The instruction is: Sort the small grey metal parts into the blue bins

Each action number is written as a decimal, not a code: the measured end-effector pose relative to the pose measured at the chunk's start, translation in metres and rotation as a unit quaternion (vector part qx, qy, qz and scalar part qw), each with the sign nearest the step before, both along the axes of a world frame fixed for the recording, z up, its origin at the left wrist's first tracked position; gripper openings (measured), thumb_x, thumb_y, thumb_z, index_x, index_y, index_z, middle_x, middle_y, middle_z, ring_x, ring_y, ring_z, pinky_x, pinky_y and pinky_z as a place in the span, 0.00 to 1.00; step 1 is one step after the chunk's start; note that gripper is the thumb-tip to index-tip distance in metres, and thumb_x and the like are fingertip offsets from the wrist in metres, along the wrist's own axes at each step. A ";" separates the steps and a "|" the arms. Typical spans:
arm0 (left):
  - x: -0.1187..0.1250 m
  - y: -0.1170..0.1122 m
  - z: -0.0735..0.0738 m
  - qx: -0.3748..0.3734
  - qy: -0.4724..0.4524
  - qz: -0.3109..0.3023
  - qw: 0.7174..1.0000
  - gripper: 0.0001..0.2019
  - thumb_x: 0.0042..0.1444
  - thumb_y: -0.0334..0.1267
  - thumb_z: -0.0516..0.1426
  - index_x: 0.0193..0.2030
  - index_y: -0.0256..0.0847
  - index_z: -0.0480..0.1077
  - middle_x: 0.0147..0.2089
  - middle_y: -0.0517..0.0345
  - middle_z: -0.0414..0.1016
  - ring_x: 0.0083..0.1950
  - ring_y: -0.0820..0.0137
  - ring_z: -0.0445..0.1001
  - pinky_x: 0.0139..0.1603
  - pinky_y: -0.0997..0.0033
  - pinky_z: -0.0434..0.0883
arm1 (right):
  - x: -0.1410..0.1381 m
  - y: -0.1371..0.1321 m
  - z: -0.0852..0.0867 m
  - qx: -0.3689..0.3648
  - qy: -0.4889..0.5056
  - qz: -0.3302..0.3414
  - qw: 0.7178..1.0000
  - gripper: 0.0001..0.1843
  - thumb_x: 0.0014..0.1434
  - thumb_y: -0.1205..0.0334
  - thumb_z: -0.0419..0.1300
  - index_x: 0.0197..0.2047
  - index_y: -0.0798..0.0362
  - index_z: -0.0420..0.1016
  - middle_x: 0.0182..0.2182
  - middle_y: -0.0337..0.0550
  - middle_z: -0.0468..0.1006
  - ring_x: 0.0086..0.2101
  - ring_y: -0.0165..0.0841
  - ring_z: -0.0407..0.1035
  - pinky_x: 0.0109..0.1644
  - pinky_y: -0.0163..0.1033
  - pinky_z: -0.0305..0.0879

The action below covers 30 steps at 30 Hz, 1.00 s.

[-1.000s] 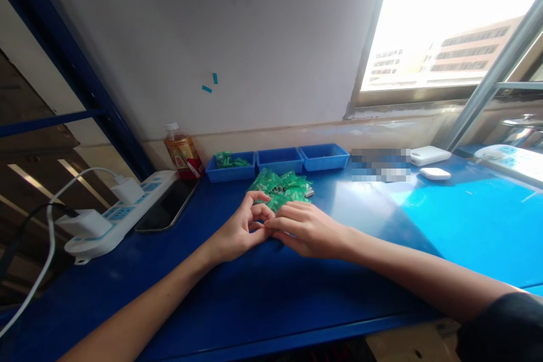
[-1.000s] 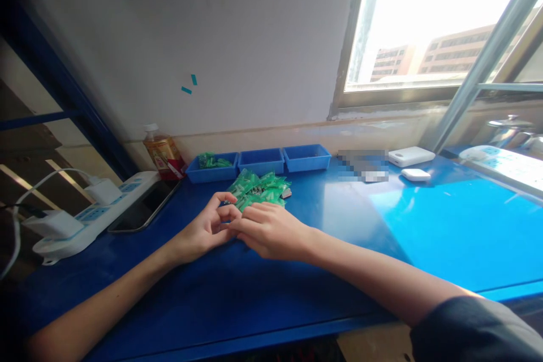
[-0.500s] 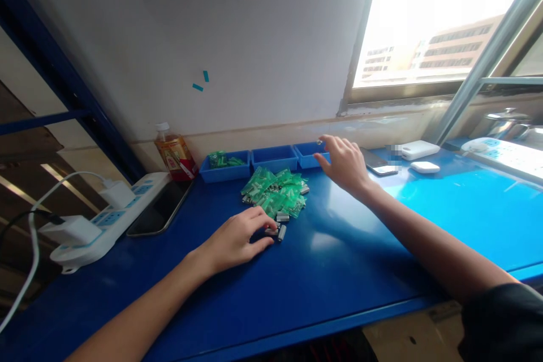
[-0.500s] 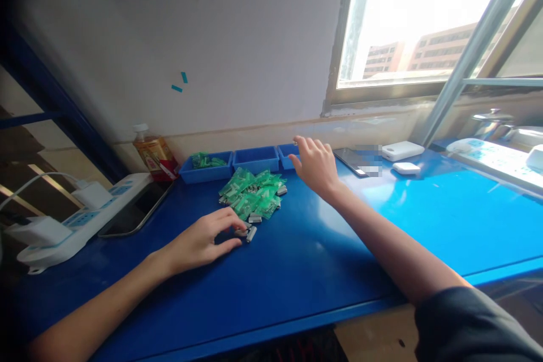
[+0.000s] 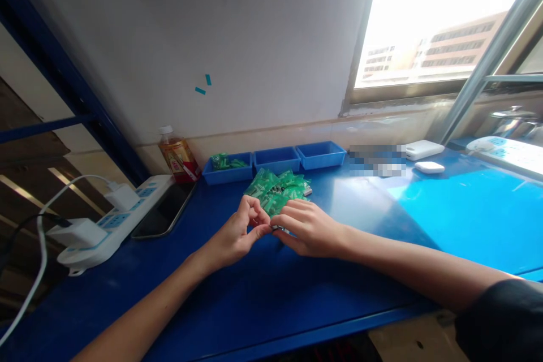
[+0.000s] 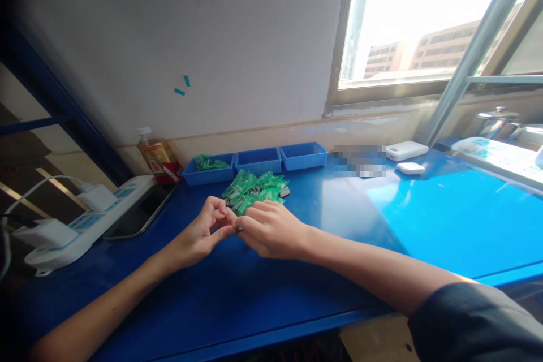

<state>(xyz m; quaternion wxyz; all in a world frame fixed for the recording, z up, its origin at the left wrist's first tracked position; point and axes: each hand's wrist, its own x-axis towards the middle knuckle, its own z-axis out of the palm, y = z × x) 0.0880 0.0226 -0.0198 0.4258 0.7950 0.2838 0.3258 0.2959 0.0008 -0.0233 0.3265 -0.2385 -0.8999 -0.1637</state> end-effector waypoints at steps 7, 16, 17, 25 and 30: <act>-0.004 0.001 0.005 0.103 0.132 0.039 0.985 0.17 0.65 0.49 0.47 0.54 0.42 0.56 0.38 0.57 0.70 0.36 0.70 0.69 0.40 0.69 0.67 | 0.019 0.042 0.057 0.129 0.215 -0.070 0.965 0.06 0.62 0.60 0.55 0.40 0.53 0.69 0.24 0.39 0.74 0.25 0.28 0.66 0.33 0.35 0.60; 0.001 -0.002 0.007 0.195 0.313 0.034 0.929 0.09 0.62 0.40 0.51 0.47 0.45 0.66 0.44 0.57 0.71 0.42 0.67 0.72 0.42 0.70 0.67 | 0.020 0.036 0.032 -0.108 0.026 -0.192 0.975 0.12 0.62 0.56 0.55 0.44 0.54 0.72 0.36 0.46 0.77 0.37 0.36 0.70 0.40 0.39 0.60; 0.001 -0.002 0.006 0.192 0.320 0.049 0.927 0.07 0.62 0.40 0.51 0.45 0.44 0.66 0.43 0.57 0.71 0.41 0.66 0.72 0.40 0.70 0.67 | 0.015 0.025 0.021 -0.114 0.018 -0.173 0.978 0.11 0.62 0.56 0.55 0.42 0.54 0.72 0.35 0.45 0.77 0.36 0.36 0.70 0.40 0.39 0.59; 0.000 0.003 0.000 0.160 0.310 0.081 0.934 0.08 0.63 0.42 0.49 0.39 0.42 0.65 0.39 0.56 0.71 0.39 0.65 0.70 0.39 0.68 0.65 | -0.008 0.003 -0.012 -0.153 0.018 -0.108 0.982 0.10 0.61 0.56 0.56 0.40 0.54 0.72 0.31 0.43 0.74 0.34 0.35 0.67 0.38 0.39 0.60; 0.002 0.001 0.008 0.081 0.177 0.049 0.980 0.14 0.64 0.47 0.47 0.38 0.39 0.67 0.36 0.58 0.71 0.37 0.69 0.69 0.40 0.72 0.66 | -0.006 0.005 -0.009 -0.120 0.064 -0.078 0.988 0.07 0.61 0.60 0.56 0.38 0.54 0.70 0.29 0.42 0.74 0.31 0.33 0.67 0.36 0.38 0.61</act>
